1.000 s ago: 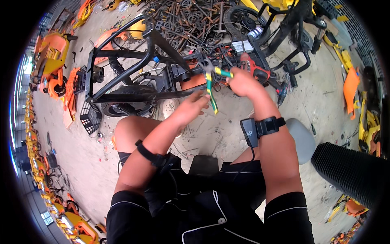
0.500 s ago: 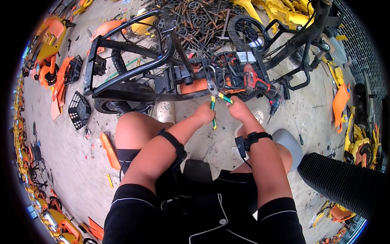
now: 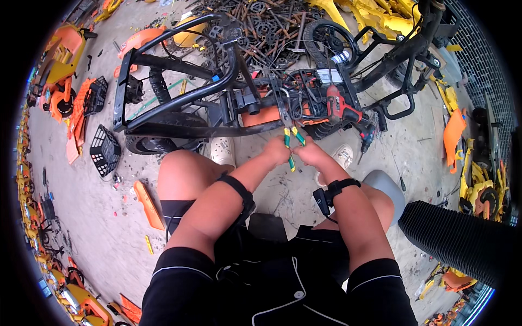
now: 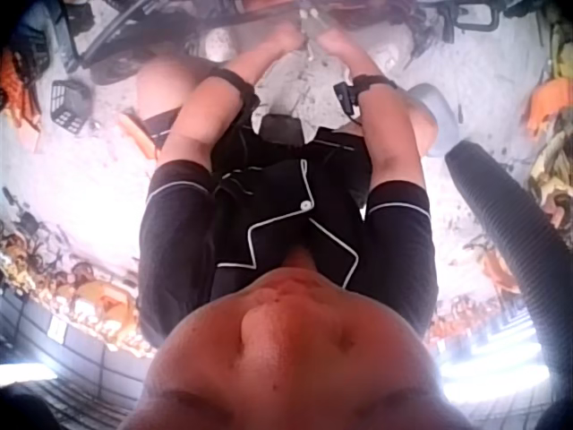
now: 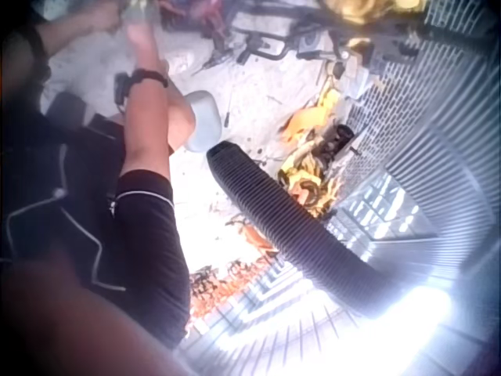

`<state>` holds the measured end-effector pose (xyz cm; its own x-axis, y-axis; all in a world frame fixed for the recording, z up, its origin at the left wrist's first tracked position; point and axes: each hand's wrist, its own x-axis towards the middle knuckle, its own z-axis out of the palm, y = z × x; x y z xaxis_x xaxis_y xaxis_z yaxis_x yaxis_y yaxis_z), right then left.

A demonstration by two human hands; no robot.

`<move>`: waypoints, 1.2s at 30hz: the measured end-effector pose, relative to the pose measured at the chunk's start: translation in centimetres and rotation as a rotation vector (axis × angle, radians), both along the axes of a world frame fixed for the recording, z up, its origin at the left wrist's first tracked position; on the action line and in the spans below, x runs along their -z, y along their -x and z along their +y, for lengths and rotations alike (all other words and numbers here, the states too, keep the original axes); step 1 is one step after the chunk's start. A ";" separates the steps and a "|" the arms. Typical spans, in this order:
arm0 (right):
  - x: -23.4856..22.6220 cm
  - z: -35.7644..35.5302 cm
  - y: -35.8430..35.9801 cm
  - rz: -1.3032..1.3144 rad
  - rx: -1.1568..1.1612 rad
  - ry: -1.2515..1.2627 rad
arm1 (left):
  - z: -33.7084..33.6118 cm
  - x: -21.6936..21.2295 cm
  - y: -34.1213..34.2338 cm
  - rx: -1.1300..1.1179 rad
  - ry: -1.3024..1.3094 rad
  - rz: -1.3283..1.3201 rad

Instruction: The person cuts a zip tie using pliers, pulls a wire through the frame by hand, and then uses a power drill to remove a screw from the motorcycle electrical compartment.

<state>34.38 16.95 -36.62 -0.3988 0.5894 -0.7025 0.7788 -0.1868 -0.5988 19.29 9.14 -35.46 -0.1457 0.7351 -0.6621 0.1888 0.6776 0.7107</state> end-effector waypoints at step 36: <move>-1.4 -6.8 5.7 -0.217 0.206 -0.229 | -2.6 -23.1 12.3 -0.591 -1.334 1.031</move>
